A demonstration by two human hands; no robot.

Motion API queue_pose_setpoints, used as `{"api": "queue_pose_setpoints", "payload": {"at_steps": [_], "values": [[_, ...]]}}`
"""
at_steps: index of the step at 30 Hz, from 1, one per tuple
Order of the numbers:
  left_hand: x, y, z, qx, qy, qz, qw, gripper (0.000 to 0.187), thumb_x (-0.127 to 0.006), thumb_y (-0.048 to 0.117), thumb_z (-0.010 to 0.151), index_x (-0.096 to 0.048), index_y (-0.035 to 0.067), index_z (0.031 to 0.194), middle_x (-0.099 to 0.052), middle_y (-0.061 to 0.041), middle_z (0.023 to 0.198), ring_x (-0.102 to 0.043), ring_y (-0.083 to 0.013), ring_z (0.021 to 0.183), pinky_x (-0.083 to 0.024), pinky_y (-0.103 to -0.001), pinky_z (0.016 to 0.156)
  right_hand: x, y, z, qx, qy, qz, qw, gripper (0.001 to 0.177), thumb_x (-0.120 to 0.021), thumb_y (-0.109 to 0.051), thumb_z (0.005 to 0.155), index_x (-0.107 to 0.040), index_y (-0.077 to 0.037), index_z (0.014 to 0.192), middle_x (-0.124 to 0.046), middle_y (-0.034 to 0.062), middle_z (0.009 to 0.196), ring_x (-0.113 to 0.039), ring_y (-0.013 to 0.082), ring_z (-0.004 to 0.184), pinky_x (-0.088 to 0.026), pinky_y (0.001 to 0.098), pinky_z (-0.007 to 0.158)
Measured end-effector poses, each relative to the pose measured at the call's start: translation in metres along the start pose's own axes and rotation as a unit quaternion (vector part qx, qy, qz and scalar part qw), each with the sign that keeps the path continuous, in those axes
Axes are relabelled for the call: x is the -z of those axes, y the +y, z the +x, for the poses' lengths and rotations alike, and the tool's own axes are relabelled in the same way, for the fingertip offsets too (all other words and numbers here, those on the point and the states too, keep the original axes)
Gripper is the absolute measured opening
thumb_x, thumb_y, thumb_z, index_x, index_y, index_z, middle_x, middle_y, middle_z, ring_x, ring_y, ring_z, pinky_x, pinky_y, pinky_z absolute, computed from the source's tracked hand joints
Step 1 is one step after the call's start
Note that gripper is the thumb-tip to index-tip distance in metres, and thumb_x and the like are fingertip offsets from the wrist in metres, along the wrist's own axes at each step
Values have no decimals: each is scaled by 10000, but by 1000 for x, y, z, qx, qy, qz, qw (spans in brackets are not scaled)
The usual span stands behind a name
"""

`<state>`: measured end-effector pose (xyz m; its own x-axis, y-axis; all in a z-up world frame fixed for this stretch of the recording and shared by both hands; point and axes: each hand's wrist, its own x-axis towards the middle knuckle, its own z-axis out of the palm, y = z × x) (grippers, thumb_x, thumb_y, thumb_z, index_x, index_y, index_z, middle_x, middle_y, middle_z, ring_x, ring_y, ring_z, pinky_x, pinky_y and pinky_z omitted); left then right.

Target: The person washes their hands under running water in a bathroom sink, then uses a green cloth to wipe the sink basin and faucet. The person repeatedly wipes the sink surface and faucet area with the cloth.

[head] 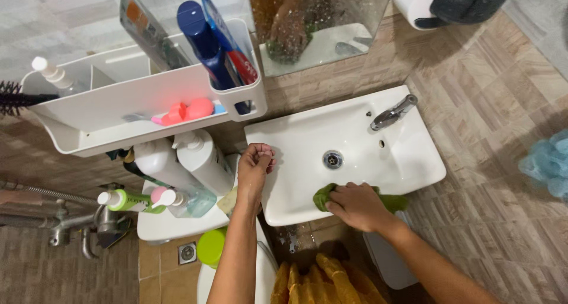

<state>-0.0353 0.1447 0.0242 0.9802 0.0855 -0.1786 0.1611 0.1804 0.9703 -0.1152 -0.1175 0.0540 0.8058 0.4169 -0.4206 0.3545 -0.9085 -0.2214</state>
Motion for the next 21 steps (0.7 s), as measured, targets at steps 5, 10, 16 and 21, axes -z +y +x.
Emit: {"api": "queue_pose_setpoints", "payload": {"at_steps": [5,10,16,21], "values": [[25,5,0,-14,29,-19,999,79,-595,66,961,-637,70,1027,-673,9,921,-636,-93,782,-498,-233,695,-37,-59,-1,68,68,-61,993,397,-443,-409,1019,-617,-90,1178,-566,157,1207,-503,316,1181,-354,618,1048],[43,8,0,-45,44,-31,998,68,-598,61,975,-634,66,1031,-664,8,917,-625,-94,777,-510,-235,699,-59,-125,27,174,187,-45,966,427,-536,-380,934,-614,-68,1215,-469,290,1421,-370,483,1379,-283,726,1076],[52,2,-1,-103,54,-7,993,60,-616,36,979,-641,40,1034,-634,-6,900,-576,-77,800,-476,-230,714,-44,-135,110,67,262,42,962,493,-580,-370,959,-560,27,1250,-391,390,1457,-293,553,1405,-284,618,1130],[50,-2,-6,-157,71,37,984,75,-617,8,967,-649,18,1034,-635,0,923,-560,-70,847,-474,-214,777,-21,-108,190,-13,346,182,920,564,-584,-353,975,-525,98,1309,-427,392,1417,-320,551,1378,-326,615,1091]]}}
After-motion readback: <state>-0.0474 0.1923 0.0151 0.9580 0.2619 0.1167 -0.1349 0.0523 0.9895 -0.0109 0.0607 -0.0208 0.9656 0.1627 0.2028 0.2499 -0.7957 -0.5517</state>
